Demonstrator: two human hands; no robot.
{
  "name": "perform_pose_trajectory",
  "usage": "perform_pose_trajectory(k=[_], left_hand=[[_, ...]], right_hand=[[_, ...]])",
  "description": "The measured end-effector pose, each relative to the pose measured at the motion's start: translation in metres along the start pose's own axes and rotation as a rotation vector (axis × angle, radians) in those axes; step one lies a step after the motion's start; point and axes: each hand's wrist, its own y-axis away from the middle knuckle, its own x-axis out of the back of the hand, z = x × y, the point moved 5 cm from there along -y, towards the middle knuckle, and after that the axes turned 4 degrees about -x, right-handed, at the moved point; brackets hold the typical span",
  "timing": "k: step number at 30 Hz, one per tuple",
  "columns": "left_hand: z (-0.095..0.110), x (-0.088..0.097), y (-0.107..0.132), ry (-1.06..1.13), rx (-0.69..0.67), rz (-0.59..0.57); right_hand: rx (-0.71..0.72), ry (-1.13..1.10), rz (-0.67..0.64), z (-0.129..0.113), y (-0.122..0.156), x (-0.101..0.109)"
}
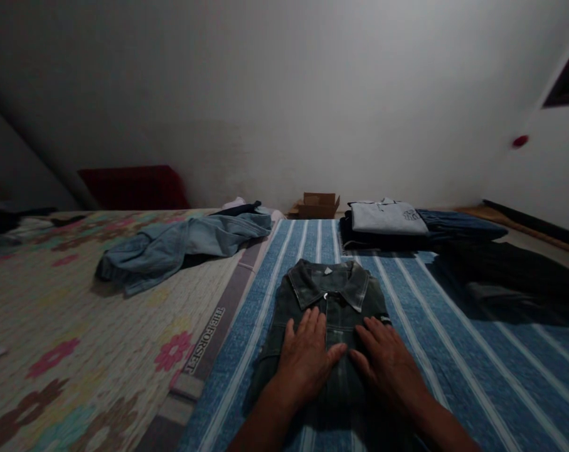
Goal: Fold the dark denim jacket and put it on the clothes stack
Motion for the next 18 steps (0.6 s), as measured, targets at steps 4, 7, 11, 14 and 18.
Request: perform_pose_trajectory(k=[4, 7, 11, 14, 18], left_hand=[[-0.004, -0.005, 0.0, 0.023, 0.02, -0.024], [-0.003, -0.004, 0.0, 0.035, 0.018, -0.043], [-0.002, -0.002, -0.002, 0.037, 0.011, -0.057], [-0.002, -0.002, -0.002, 0.023, 0.008, -0.049], [-0.003, -0.004, -0.001, -0.005, 0.015, -0.045]], right_hand=[[-0.014, 0.009, -0.048, 0.0, 0.002, -0.005], [-0.025, 0.01, -0.077, 0.001, 0.001, -0.004], [-0.037, -0.006, -0.134, 0.001, -0.003, 0.004], [0.006, -0.083, -0.186, -0.007, -0.01, 0.01], [0.073, -0.201, -0.302, -0.024, -0.02, 0.012]])
